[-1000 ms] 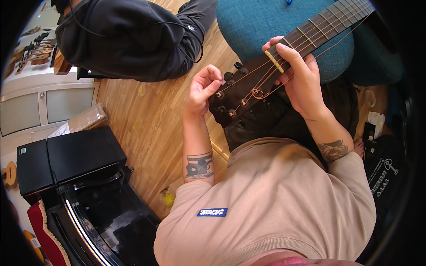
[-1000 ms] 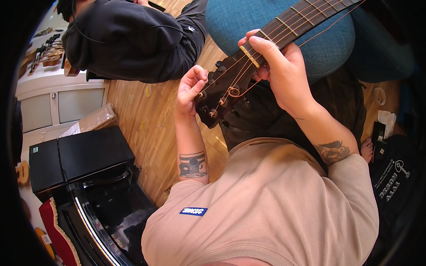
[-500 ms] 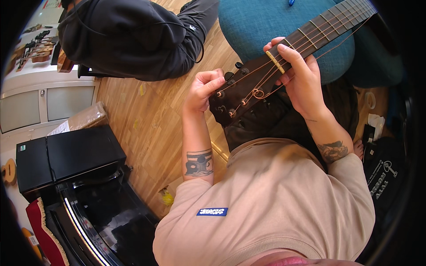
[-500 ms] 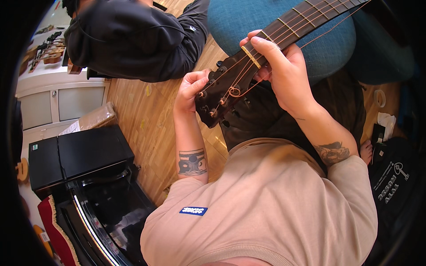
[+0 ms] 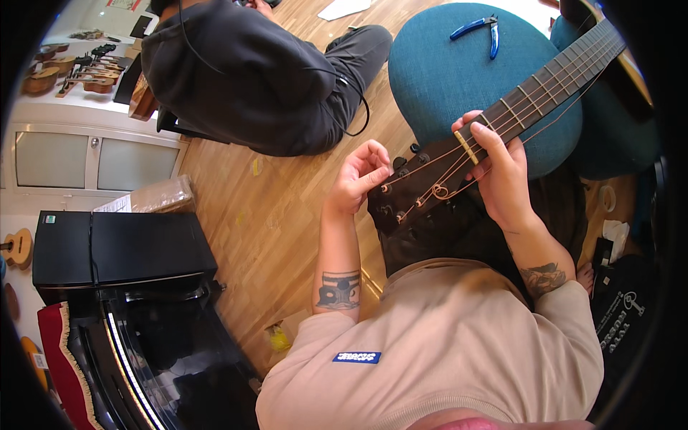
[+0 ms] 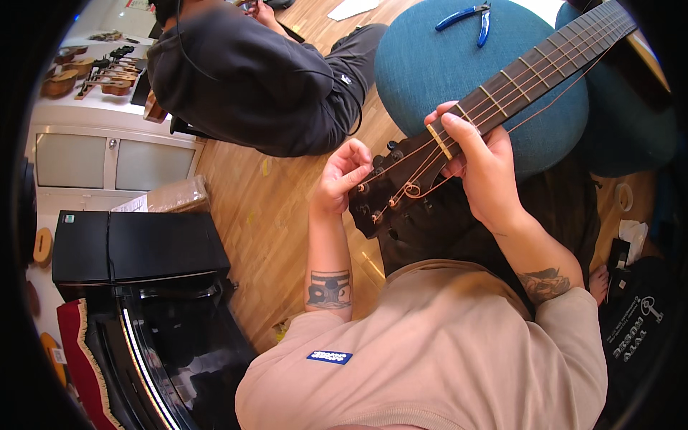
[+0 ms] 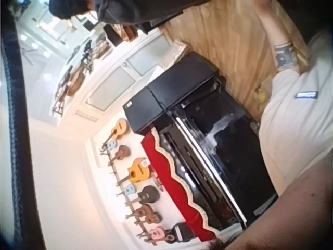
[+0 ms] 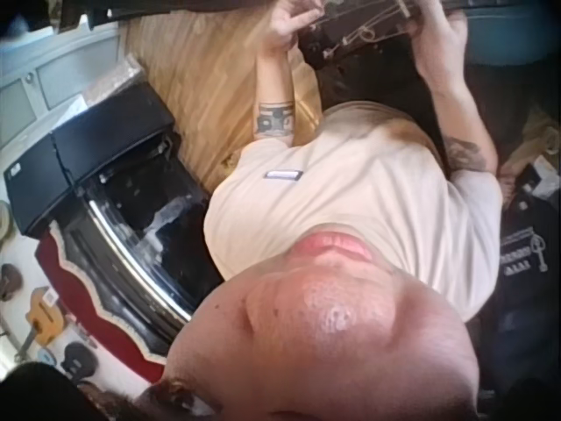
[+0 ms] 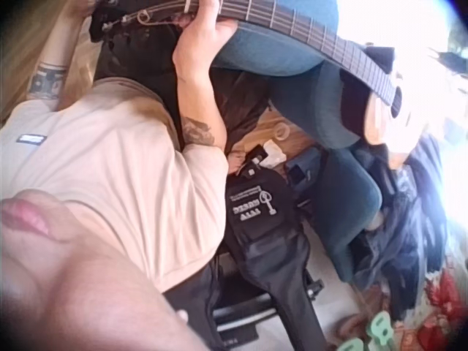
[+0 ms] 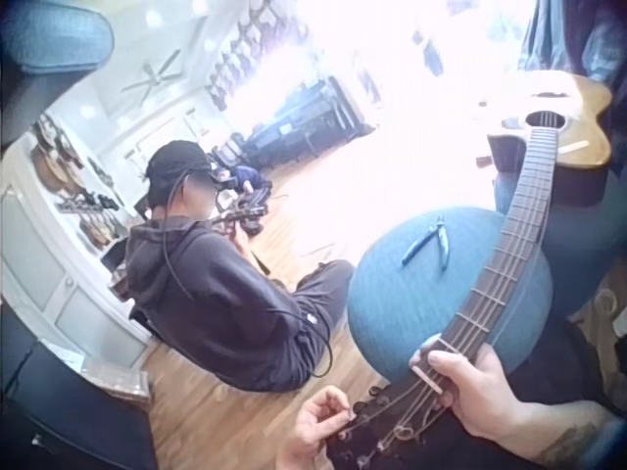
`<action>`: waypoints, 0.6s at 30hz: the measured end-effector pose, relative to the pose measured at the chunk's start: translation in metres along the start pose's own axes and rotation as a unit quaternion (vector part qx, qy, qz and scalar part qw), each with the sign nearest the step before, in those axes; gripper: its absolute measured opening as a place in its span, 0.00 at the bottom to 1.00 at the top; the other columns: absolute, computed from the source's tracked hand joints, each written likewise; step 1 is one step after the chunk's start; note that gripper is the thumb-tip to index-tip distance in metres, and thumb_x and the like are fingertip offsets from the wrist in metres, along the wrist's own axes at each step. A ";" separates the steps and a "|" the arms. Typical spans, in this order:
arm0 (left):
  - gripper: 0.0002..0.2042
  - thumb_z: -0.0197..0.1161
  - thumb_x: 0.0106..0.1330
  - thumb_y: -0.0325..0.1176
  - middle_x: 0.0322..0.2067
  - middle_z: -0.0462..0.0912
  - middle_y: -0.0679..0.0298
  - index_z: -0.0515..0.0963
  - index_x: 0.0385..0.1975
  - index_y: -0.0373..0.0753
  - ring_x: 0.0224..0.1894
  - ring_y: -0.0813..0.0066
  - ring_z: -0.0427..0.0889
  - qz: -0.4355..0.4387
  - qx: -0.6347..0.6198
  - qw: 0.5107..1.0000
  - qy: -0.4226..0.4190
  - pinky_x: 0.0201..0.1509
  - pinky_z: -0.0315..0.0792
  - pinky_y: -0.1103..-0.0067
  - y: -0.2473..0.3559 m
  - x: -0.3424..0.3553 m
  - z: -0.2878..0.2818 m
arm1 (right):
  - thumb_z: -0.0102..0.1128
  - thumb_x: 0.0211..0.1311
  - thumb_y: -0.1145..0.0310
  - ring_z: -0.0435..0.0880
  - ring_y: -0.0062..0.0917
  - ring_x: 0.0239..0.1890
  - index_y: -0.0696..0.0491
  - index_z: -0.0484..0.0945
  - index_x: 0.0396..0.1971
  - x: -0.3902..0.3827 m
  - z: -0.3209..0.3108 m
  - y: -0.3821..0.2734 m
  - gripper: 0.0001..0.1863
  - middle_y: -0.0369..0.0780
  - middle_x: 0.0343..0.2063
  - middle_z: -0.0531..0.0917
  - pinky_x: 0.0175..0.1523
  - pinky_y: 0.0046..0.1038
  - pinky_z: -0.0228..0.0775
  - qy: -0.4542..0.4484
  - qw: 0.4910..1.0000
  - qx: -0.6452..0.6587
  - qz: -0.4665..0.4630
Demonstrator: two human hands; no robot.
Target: The person sits on the floor and tunes an acoustic guitar by turning the tuning pegs on the headstock. They repeatedly pluck the strings and adjust the tension with their left hand while holding the neck with their right hand.
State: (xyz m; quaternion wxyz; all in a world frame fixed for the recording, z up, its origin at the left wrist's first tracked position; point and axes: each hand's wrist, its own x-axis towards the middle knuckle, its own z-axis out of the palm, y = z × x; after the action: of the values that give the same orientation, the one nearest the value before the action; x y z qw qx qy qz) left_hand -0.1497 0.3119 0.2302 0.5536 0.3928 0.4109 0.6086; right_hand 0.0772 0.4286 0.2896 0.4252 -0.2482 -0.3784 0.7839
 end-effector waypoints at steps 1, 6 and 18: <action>0.08 0.66 0.62 0.29 0.29 0.77 0.70 0.72 0.34 0.39 0.33 0.82 0.75 0.000 0.021 1.000 0.015 0.37 0.68 0.86 0.002 0.000 0.001 | 0.56 0.65 0.66 0.72 0.10 0.20 0.55 0.76 0.42 0.000 0.000 0.000 0.11 0.37 0.36 0.83 0.22 0.15 0.63 0.000 1.000 0.002 0.000; 0.11 0.69 0.59 0.30 0.31 0.78 0.64 0.80 0.38 0.31 0.37 0.78 0.76 0.029 -0.030 0.997 -0.068 0.43 0.69 0.81 -0.004 -0.003 -0.014 | 0.56 0.65 0.66 0.71 0.10 0.20 0.54 0.76 0.42 0.001 -0.002 0.002 0.10 0.37 0.36 0.82 0.23 0.15 0.63 -0.005 1.000 0.008 0.005; 0.11 0.72 0.58 0.32 0.29 0.75 0.67 0.74 0.28 0.37 0.33 0.78 0.73 0.062 0.023 0.997 -0.027 0.42 0.68 0.81 -0.007 0.000 -0.019 | 0.55 0.66 0.65 0.73 0.11 0.23 0.54 0.75 0.43 0.001 -0.005 0.003 0.10 0.37 0.37 0.82 0.24 0.15 0.64 -0.018 1.000 0.005 0.005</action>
State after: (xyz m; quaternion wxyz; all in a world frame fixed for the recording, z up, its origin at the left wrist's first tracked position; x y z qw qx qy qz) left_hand -0.1651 0.3109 0.2175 0.5165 0.4465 0.3851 0.6210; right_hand 0.0785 0.4302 0.2839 0.4154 -0.2339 -0.3808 0.7923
